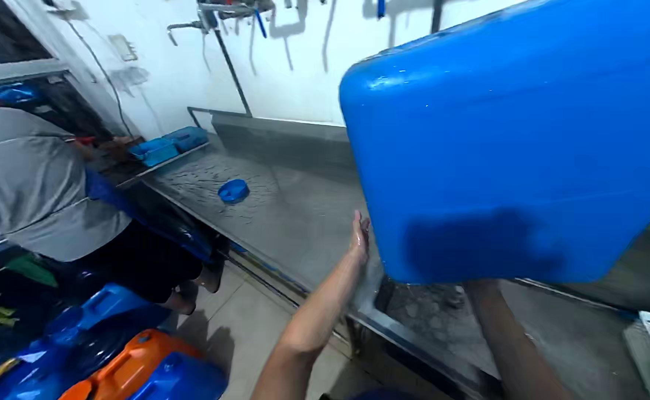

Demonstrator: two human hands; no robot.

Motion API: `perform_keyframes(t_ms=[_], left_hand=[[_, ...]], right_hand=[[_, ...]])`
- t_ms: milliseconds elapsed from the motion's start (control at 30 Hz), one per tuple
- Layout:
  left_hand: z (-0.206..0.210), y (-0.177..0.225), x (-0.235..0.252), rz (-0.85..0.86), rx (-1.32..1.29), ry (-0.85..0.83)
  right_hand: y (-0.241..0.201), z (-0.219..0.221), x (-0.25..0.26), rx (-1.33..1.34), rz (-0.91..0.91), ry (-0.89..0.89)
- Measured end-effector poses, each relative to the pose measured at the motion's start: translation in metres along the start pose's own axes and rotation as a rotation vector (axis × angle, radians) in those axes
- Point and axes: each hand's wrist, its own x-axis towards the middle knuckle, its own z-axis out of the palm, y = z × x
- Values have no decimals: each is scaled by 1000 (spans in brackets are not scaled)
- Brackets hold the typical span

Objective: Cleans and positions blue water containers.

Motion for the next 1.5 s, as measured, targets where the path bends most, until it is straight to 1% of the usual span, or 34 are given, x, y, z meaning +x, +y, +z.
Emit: perform_keyframes(t_ms=[33, 100, 133, 167, 200, 233, 267, 300, 367, 400, 433, 467, 500, 533, 567, 633, 667, 733, 767, 800, 833, 867, 900, 933, 967, 1033, 1100, 1133, 1200, 1267, 1300, 1367, 1433, 1500], left_hand=[[-41, 9, 20, 23, 23, -30], [-132, 31, 67, 155, 57, -68], [-152, 39, 81, 201, 28, -61], [-152, 41, 87, 230, 29, -24], [-136, 41, 84, 226, 22, 49], [-120, 44, 78, 168, 12, 123], [-122, 48, 81, 127, -2, 95], [-146, 53, 93, 104, -1, 28], [-209, 62, 129, 149, 9, -71], [-220, 61, 138, 175, -18, -72], [-211, 53, 138, 191, -15, -39], [-188, 44, 129, 169, -27, -2], [-171, 39, 121, 90, -50, 63], [-177, 38, 125, 31, -82, 61], [-203, 41, 140, 20, -90, 78], [-262, 54, 166, 83, -111, 124], [-270, 57, 168, 107, -117, 148], [-237, 68, 150, 28, -177, 213], [-230, 74, 150, 12, -198, 178], [-241, 79, 160, 24, -182, 110], [-259, 90, 176, 78, -149, 82], [-277, 106, 199, 177, -114, 83], [-293, 119, 225, 275, -109, 105], [-303, 136, 246, 320, -162, 127], [-309, 152, 265, 302, -221, 149], [-322, 172, 289, 127, -292, 159], [-340, 177, 307, 29, -264, 67], [-345, 180, 315, 17, -270, 17], [-354, 189, 338, 39, -314, -104], [-365, 194, 372, 104, -285, -229], [-369, 190, 391, 122, -257, -251], [-380, 185, 427, 129, -233, -225], [-399, 192, 456, 141, -230, -197], [-415, 199, 481, 143, -221, -198]], right_hand=[[2, 11, 4, 11, -9, 9], [4, 29, 11, -11, -72, -27], [13, 46, 6, -38, -106, -37], [31, 71, -6, -10, -96, -23], [55, 99, -17, 55, -74, -13], [74, 122, -25, 111, -61, -21], [77, 135, -25, 110, -69, -46], [72, 140, -25, 36, -91, -55], [51, 146, -25, -135, -146, -95], [50, 159, -32, -168, -140, -96], [59, 174, -40, -149, -118, -73], [73, 187, -43, -79, -81, -60], [83, 192, -38, -6, -47, -85], [83, 197, -27, 36, -17, -129], [79, 203, -12, 47, -7, -169], [76, 220, 3, 100, 6, -230], [86, 235, -6, 137, 57, -216], [114, 269, -26, 153, 177, -193], [120, 283, -21, 141, 199, -203], [123, 294, -14, 101, 182, -214], [120, 305, -5, 66, 143, -279], [112, 316, 6, 42, 95, -373], [100, 327, 12, 11, 48, -447], [84, 344, 13, -39, -5, -496], [65, 367, 11, -79, -57, -532], [30, 427, 7, -165, -200, -578], [3, 493, 6, -329, -416, -540], [-4, 523, 3, -491, -562, -503], [-6, 574, 3, -944, -878, -559], [9, 630, 12, -1255, -1081, -590], [21, 654, 16, -1337, -1125, -588], [33, 693, 25, -1450, -1153, -605], [22, 727, 33, -1490, -1220, -601], [-9, 758, 48, -1430, -1302, -484]])
